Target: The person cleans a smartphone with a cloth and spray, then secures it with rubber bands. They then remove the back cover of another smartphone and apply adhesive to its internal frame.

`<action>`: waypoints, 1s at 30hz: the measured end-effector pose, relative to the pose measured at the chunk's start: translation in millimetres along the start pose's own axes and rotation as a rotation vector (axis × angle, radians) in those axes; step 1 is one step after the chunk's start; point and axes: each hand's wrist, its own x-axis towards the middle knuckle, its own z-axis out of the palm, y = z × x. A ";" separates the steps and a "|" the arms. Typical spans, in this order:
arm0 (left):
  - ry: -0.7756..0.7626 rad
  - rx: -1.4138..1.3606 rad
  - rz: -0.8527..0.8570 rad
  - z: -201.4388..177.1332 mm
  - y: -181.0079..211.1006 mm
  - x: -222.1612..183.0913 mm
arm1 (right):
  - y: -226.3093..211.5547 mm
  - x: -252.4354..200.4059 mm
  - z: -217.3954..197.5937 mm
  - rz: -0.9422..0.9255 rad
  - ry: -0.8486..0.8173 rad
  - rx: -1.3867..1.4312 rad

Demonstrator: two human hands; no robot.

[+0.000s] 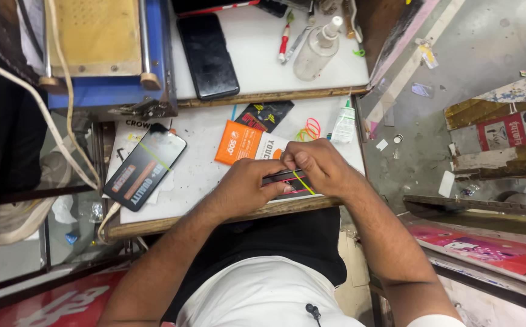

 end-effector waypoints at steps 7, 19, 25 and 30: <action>0.056 -0.031 -0.091 2.1 -35.6 -18.5 | 24.5 -11.1 -6.2 0.305 0.375 0.361; 0.471 -0.621 -0.152 -2.5 -46.3 -29.1 | 37.3 -17.6 2.3 0.545 0.335 -0.737; 0.425 -0.626 -0.257 -0.1 -35.6 -21.9 | 48.9 -16.2 2.1 0.505 0.341 -0.697; 0.410 -0.583 -0.238 0.4 -35.0 -19.8 | 54.5 -17.2 -0.3 0.457 0.358 -0.709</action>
